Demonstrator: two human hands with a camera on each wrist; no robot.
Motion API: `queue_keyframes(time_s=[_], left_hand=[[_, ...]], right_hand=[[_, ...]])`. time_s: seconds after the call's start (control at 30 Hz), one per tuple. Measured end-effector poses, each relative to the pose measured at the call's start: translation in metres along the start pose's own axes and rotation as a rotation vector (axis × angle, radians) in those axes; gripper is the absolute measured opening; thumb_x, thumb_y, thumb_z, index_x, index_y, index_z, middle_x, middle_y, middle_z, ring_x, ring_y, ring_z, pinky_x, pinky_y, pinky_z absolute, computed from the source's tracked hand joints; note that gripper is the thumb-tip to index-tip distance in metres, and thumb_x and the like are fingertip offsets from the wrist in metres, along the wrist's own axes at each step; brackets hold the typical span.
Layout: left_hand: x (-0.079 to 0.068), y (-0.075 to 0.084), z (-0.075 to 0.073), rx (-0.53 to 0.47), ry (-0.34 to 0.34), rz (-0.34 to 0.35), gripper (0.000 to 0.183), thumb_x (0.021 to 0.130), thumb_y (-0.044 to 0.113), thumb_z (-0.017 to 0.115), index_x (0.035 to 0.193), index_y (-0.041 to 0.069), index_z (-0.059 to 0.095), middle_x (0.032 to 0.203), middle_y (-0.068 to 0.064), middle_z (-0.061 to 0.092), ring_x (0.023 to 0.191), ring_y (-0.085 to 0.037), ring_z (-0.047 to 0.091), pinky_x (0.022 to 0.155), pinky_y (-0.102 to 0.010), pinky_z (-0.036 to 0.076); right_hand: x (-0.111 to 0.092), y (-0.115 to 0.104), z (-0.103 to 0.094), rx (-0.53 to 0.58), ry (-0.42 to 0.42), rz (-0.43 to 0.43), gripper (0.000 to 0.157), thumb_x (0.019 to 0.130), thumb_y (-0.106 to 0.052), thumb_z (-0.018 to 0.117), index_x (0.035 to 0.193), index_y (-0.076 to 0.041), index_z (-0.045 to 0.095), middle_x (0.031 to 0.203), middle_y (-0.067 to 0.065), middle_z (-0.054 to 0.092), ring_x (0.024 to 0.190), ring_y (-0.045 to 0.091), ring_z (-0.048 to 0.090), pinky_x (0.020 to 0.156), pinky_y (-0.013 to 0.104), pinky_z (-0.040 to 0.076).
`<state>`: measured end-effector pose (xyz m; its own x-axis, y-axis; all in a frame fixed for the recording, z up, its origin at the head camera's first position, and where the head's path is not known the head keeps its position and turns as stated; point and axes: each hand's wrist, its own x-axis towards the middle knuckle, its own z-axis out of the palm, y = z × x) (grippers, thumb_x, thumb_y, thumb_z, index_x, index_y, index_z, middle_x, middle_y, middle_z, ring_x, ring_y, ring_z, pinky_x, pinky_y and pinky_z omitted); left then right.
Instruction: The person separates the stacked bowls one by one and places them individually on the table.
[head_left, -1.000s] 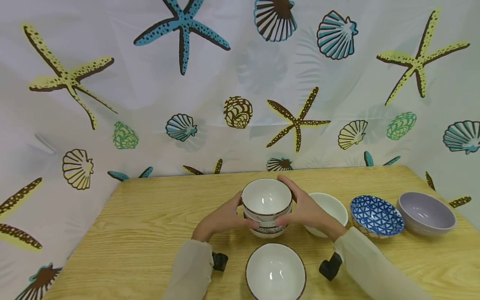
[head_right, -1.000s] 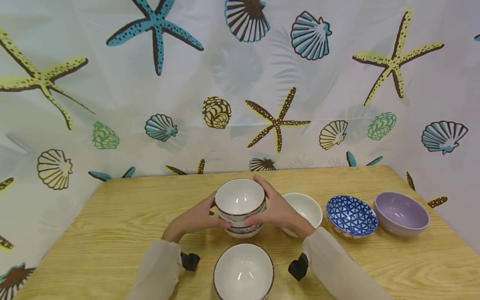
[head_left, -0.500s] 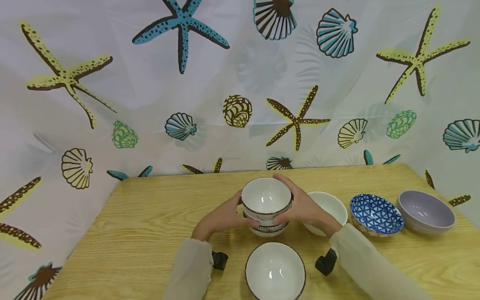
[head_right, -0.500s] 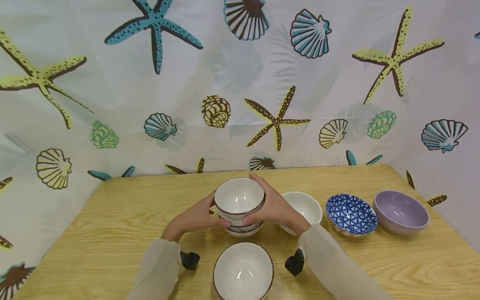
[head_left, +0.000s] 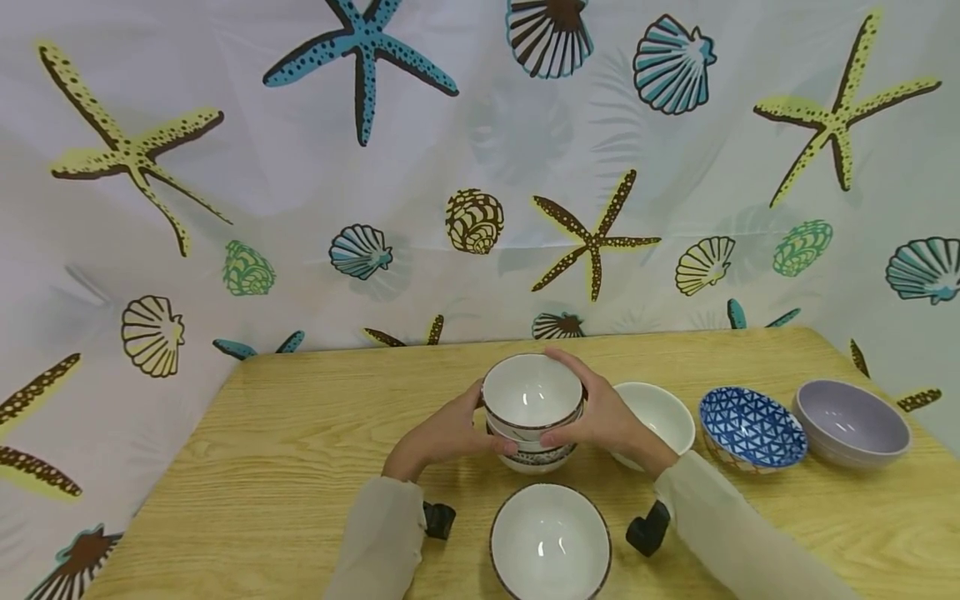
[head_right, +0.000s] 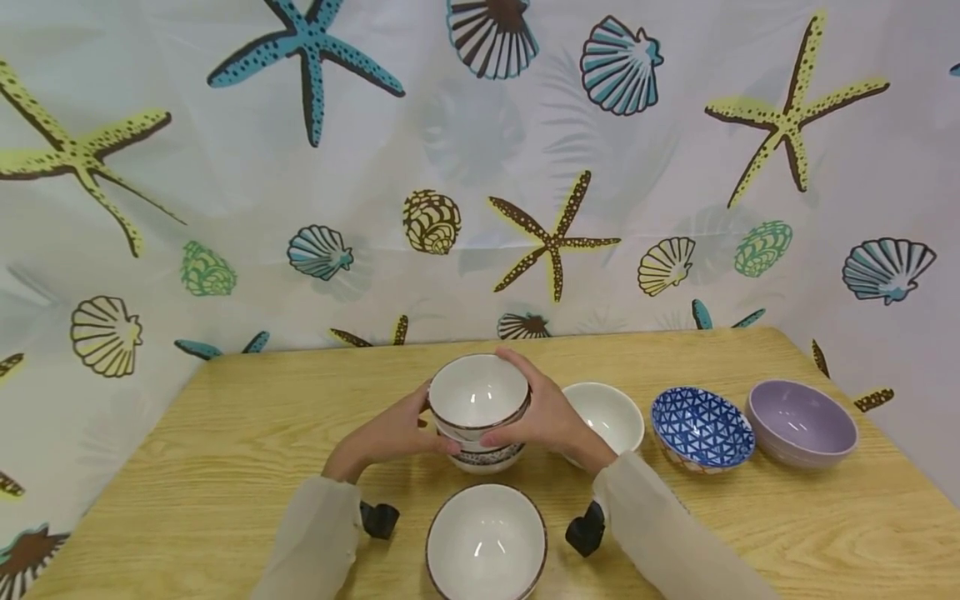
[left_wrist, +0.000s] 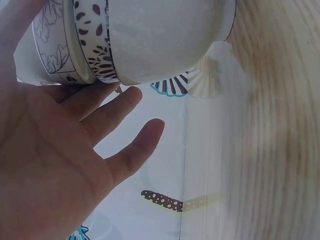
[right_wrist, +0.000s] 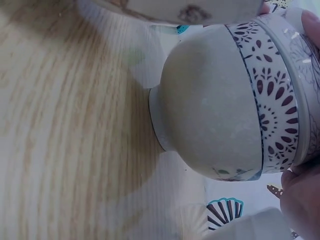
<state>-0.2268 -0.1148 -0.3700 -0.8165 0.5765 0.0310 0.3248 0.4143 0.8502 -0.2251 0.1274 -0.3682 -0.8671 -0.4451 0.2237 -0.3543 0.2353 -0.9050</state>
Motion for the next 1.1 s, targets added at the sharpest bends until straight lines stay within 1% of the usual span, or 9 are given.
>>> queue_keyframes(time_s=[0.17,0.33,0.47,0.6,0.7,0.87,0.97,1.1], left_hand=[[0.0,0.0,0.0,0.006,0.001,0.002,0.108,0.072,0.049,0.08,0.153,0.013,0.017,0.149,-0.014,0.036,0.139,-0.036,0.032,0.109,-0.058,0.03],[0.0,0.001,0.001,-0.004,0.002,-0.012,0.106,0.073,0.044,0.08,0.153,0.013,0.017,0.149,-0.014,0.037,0.139,-0.036,0.032,0.109,-0.059,0.03],[-0.001,0.004,0.002,-0.007,0.01,-0.054,0.106,0.074,0.038,0.082,0.153,0.012,0.016,0.151,-0.014,0.035,0.14,-0.036,0.029,0.109,-0.058,0.03],[-0.002,0.005,0.002,-0.013,0.019,-0.085,0.106,0.074,0.031,0.082,0.153,0.011,0.015,0.153,-0.014,0.032,0.141,-0.036,0.028,0.11,-0.058,0.028],[-0.001,0.004,0.001,-0.011,0.015,-0.08,0.107,0.074,0.035,0.082,0.153,0.011,0.014,0.154,-0.014,0.03,0.141,-0.035,0.028,0.111,-0.058,0.028],[-0.001,0.004,0.001,0.018,0.02,-0.092,0.112,0.071,0.045,0.082,0.153,0.01,0.014,0.155,-0.014,0.028,0.142,-0.035,0.028,0.11,-0.056,0.03],[-0.001,0.005,0.001,0.031,0.032,-0.108,0.111,0.071,0.044,0.082,0.153,0.012,0.016,0.154,-0.013,0.03,0.141,-0.034,0.029,0.11,-0.056,0.03],[-0.001,0.006,0.001,0.036,0.041,-0.113,0.104,0.073,0.038,0.083,0.152,0.013,0.02,0.151,-0.012,0.035,0.139,-0.033,0.034,0.11,-0.055,0.031]], right_hand=[[-0.001,0.001,0.001,0.0,0.021,-0.015,0.106,0.063,-0.023,0.09,0.149,-0.017,0.029,0.145,0.016,0.04,0.126,0.037,0.045,0.102,0.051,0.042],[-0.003,0.0,0.001,0.005,0.037,-0.019,0.106,0.062,-0.022,0.09,0.149,-0.016,0.03,0.145,0.016,0.039,0.126,0.037,0.046,0.102,0.05,0.042],[-0.003,-0.003,0.001,-0.013,0.056,-0.024,0.105,0.063,-0.02,0.09,0.148,-0.016,0.03,0.146,0.015,0.038,0.126,0.036,0.046,0.101,0.05,0.043],[-0.001,-0.007,-0.002,-0.025,0.071,-0.054,0.103,0.064,-0.019,0.089,0.148,-0.012,0.03,0.145,0.015,0.04,0.124,0.036,0.048,0.1,0.049,0.044],[0.0,-0.01,-0.005,-0.011,0.079,-0.078,0.103,0.063,-0.021,0.09,0.148,-0.01,0.03,0.143,0.016,0.042,0.122,0.035,0.049,0.1,0.046,0.045],[-0.002,-0.018,-0.009,0.022,0.102,-0.094,0.103,0.064,-0.015,0.089,0.148,-0.012,0.03,0.143,0.016,0.04,0.123,0.035,0.048,0.099,0.043,0.046],[-0.003,-0.023,-0.012,0.019,0.118,-0.093,0.102,0.064,-0.01,0.088,0.148,-0.011,0.03,0.143,0.016,0.04,0.123,0.035,0.047,0.097,0.038,0.047],[-0.005,-0.028,-0.016,0.024,0.136,-0.098,0.102,0.064,-0.005,0.087,0.148,-0.01,0.03,0.142,0.018,0.041,0.122,0.035,0.048,0.093,0.025,0.048]])
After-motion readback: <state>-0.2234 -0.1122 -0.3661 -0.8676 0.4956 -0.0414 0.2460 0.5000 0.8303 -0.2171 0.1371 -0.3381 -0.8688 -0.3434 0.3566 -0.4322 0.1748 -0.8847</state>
